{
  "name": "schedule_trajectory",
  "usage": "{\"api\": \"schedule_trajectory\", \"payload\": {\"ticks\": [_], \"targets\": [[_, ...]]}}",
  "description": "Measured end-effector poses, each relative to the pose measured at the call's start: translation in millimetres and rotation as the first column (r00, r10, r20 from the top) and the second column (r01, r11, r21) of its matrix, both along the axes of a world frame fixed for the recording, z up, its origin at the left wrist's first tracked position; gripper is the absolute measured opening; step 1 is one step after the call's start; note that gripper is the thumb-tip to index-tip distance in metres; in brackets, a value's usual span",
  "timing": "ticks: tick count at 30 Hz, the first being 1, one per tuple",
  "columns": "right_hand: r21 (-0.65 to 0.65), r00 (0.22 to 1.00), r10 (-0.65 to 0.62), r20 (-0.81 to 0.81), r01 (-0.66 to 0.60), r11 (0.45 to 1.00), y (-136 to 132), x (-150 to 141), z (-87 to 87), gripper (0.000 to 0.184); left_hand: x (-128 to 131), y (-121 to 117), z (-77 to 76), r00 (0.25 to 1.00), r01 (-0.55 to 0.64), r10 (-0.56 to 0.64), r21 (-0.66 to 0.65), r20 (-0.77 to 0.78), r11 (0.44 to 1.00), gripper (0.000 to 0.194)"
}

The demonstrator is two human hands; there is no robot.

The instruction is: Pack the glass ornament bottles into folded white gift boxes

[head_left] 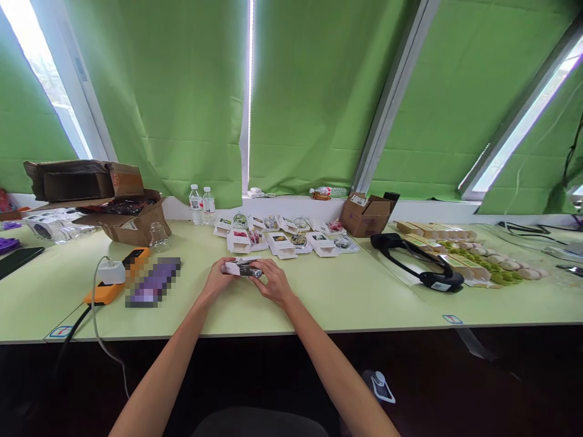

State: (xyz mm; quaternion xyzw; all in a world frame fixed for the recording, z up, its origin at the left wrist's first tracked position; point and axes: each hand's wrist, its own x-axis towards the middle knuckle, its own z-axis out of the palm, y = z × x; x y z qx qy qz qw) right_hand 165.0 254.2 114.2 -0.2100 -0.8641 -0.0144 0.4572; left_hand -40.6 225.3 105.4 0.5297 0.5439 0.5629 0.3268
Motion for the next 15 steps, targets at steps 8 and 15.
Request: {"api": "schedule_trajectory", "payload": {"ticks": [8, 15], "targets": [[-0.003, 1.000, 0.002, 0.008, -0.002, 1.000, -0.6, 0.5, 0.5, 0.033, 2.1, -5.5, 7.3, 0.997, 0.035, -0.034, -0.024, 0.068, 0.999, 0.054], [0.020, 1.000, 0.022, -0.005, -0.022, 1.000, 0.6, -0.8, 0.2, 0.035, 0.7, -9.0, 9.3, 0.992, 0.078, -0.074, -0.040, 0.101, 0.996, 0.054]]}}
